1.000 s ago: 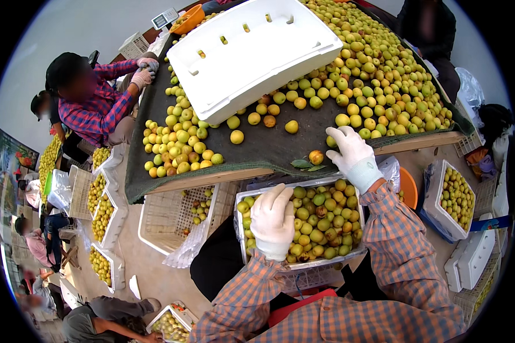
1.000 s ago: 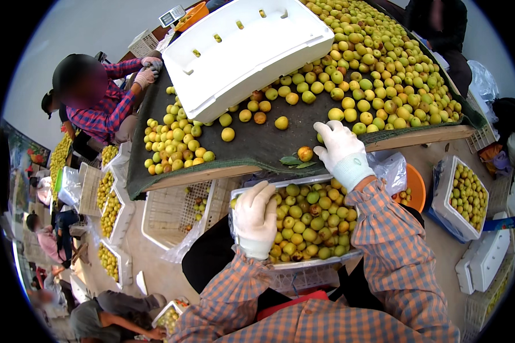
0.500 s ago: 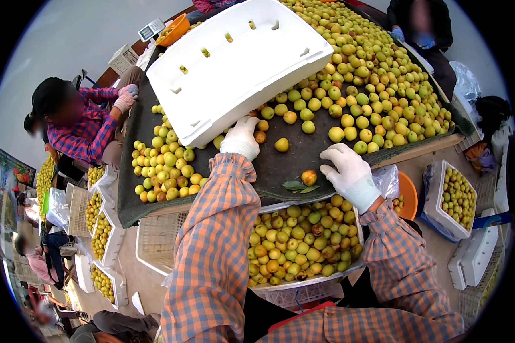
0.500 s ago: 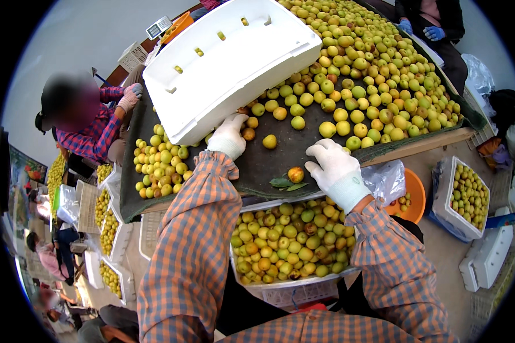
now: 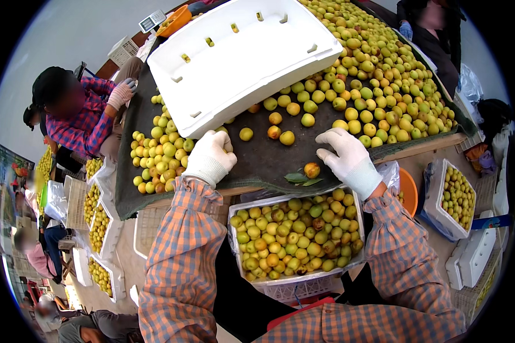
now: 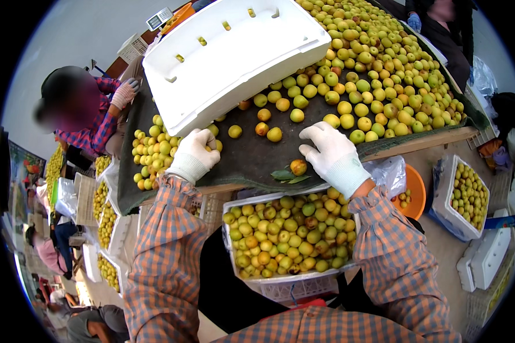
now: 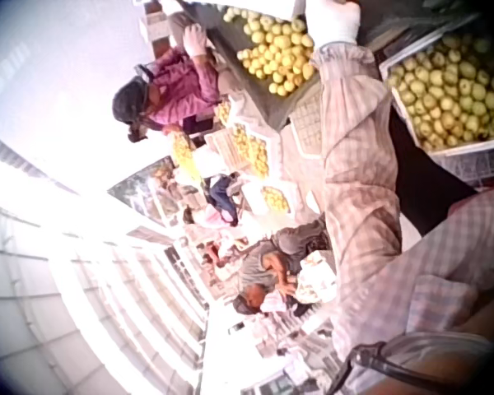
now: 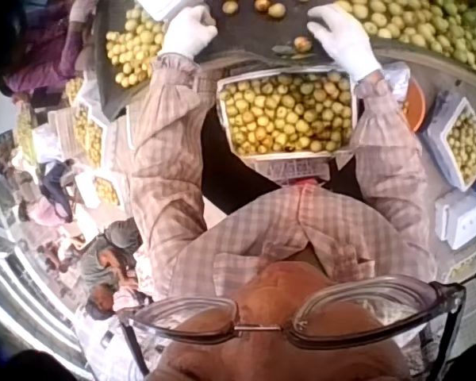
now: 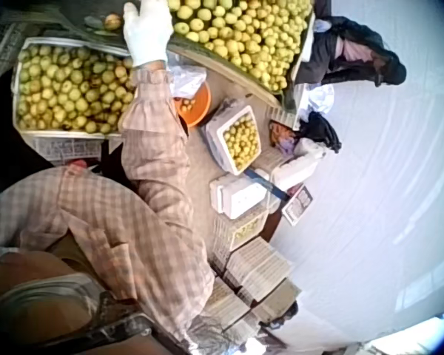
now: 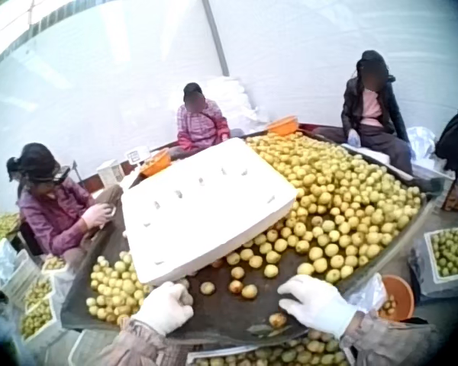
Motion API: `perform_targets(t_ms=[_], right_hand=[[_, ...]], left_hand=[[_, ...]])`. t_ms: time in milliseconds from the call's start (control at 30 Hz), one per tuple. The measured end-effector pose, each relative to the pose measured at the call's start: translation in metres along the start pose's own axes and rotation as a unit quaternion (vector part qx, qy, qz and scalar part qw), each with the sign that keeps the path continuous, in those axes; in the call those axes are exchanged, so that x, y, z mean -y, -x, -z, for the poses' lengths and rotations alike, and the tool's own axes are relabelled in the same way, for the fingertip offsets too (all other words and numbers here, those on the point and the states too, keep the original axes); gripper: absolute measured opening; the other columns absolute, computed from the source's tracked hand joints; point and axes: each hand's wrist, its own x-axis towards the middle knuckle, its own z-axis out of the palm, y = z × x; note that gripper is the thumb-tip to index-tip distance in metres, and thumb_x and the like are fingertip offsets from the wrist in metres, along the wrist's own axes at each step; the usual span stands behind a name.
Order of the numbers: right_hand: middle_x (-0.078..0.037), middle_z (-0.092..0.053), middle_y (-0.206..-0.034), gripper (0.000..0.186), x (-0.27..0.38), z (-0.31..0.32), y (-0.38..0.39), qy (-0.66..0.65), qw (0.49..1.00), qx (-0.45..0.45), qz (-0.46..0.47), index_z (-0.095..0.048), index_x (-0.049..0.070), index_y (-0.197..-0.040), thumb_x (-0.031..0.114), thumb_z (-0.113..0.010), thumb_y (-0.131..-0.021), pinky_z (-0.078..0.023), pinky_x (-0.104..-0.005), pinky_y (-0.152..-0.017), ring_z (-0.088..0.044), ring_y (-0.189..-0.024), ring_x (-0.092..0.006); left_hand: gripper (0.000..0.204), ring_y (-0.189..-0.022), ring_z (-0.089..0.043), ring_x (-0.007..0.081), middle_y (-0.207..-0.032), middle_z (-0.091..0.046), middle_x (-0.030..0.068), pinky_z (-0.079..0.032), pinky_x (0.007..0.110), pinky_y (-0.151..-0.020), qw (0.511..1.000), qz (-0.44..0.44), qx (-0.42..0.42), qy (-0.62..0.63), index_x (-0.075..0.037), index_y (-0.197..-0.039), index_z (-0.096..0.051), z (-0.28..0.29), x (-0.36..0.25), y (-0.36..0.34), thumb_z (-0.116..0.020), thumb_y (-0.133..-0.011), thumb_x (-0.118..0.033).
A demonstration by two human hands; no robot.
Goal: The person picks green-yellow round fruits from a large pile on a table and places them into a white styrofoam container. The person repeatedly scoops fruits with gloved hands and transfers them into the container while other workers sort nearby.
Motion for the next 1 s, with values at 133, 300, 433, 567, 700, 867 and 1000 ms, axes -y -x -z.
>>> perform_targets(t_ms=[133,300,433,567,700,867,1000], right_hand=[[-0.012,-0.060,-0.116,0.031,0.052,-0.008,-0.054,0.076,0.996,0.055,0.011,-0.063,0.013,-0.116,0.031,-0.065,-0.092,-0.053,-0.0420,-0.091,-0.063,-0.108,-0.0306],[-0.016,-0.057,-0.125,0.052,0.083,-0.048,-0.116,0.235,0.950,0.205,-0.007,-0.060,0.014,-0.130,0.040,-0.072,-0.087,-0.054,-0.0454,-0.094,-0.060,-0.118,-0.0310],[-0.016,-0.057,-0.123,0.035,0.051,-0.087,-0.133,0.244,0.942,0.230,0.029,-0.062,0.009,-0.120,0.022,-0.067,-0.088,-0.054,-0.0442,-0.093,-0.062,-0.113,-0.0342],[-0.016,-0.058,-0.116,0.024,0.065,-0.085,-0.127,0.182,0.962,0.201,0.034,-0.064,0.010,-0.109,0.021,-0.066,-0.088,-0.054,-0.0441,-0.090,-0.064,-0.106,-0.0340],[-0.015,-0.057,-0.116,0.031,0.107,-0.071,-0.104,0.140,0.965,0.209,0.075,-0.062,0.015,-0.119,0.026,-0.065,-0.091,-0.054,-0.0428,-0.089,-0.065,-0.105,-0.0328],[-0.016,-0.056,-0.115,0.032,0.098,-0.100,-0.107,0.140,0.952,0.267,0.047,-0.064,0.015,-0.119,0.026,-0.068,-0.089,-0.054,-0.0418,-0.090,-0.064,-0.102,-0.0343],[-0.016,-0.054,-0.118,0.034,0.106,-0.098,-0.094,0.130,0.935,0.314,0.102,-0.064,0.016,-0.118,0.025,-0.072,-0.087,-0.055,-0.0426,-0.092,-0.063,-0.109,-0.0339]], left_hand=[[0.021,-0.105,-0.063,0.0320,-0.110,-0.064,0.0142,-0.051,0.040,-0.092,0.999,0.038,-0.004,0.034,-0.011,-0.101,-0.066,0.008,0.059,0.007,-0.067,-0.080,-0.011],[0.052,-0.122,-0.056,0.0315,-0.131,-0.058,0.0141,-0.047,0.039,-0.104,0.999,0.021,0.043,-0.006,-0.020,-0.132,-0.058,-0.006,0.043,0.005,-0.065,-0.081,-0.010],[0.063,-0.122,-0.055,0.0339,-0.135,-0.054,0.0149,-0.046,0.038,-0.105,0.999,-0.039,0.033,0.013,-0.022,-0.140,-0.051,-0.029,0.036,-0.015,-0.065,-0.080,-0.009],[0.049,-0.117,-0.057,0.0336,-0.121,-0.058,0.0155,-0.049,0.039,-0.101,0.997,0.000,0.075,-0.032,-0.019,-0.128,-0.058,-0.039,0.026,-0.026,-0.072,-0.081,-0.017],[0.041,-0.111,-0.061,0.0346,-0.116,-0.059,0.0170,-0.051,0.041,-0.096,0.997,0.031,0.069,-0.026,-0.017,-0.120,-0.061,-0.030,0.012,-0.015,-0.072,-0.081,-0.026],[0.020,-0.094,-0.063,0.0318,-0.101,-0.060,0.0146,-0.052,0.039,-0.083,0.985,-0.003,-0.096,0.141,-0.009,-0.099,-0.062,-0.024,0.030,0.034,-0.067,-0.081,-0.016],[0.007,-0.084,-0.064,0.0310,-0.089,-0.063,0.0133,-0.052,0.038,-0.079,0.950,0.014,-0.263,0.168,-0.007,-0.088,-0.065,0.004,0.127,0.045,-0.065,-0.083,-0.011]])
